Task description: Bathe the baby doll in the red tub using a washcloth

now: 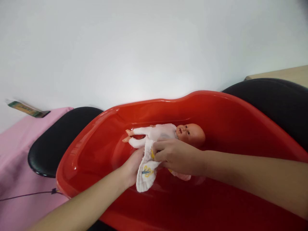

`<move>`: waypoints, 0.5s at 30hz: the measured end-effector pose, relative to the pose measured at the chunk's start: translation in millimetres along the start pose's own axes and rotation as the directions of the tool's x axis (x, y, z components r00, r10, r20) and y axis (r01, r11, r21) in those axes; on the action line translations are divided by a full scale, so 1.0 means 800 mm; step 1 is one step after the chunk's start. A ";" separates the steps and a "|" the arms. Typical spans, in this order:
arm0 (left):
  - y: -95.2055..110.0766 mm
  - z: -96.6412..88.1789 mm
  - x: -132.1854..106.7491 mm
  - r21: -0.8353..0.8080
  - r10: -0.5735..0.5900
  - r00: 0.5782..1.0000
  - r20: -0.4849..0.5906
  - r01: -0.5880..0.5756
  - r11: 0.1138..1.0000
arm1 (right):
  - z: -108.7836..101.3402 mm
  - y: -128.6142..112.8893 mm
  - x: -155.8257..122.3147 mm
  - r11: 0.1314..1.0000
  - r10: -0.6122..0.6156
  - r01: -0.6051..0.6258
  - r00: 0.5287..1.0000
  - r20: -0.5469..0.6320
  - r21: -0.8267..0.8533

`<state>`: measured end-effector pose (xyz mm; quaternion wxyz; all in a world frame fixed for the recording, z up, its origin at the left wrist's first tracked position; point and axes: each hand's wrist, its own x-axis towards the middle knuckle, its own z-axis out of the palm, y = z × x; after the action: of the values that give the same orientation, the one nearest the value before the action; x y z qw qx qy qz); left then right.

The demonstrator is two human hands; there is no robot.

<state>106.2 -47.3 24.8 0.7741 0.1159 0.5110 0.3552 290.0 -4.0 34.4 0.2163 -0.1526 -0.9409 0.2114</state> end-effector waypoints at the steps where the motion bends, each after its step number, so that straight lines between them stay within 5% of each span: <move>1: 0.000 0.000 0.001 0.003 0.013 1.000 -0.003 -0.013 1.000 | 0.001 0.002 -0.001 1.000 0.001 -0.001 1.000 0.006 0.002; 15: -0.004 0.002 -0.001 0.118 0.036 0.997 -0.065 -0.028 0.993 | -0.002 0.001 -0.001 1.000 -0.013 0.014 0.996 0.084 -0.018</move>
<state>108.9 -50.3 24.3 0.7426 0.1571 0.5547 0.3408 291.8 -3.5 35.0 0.1766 -0.1393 -0.9521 0.2072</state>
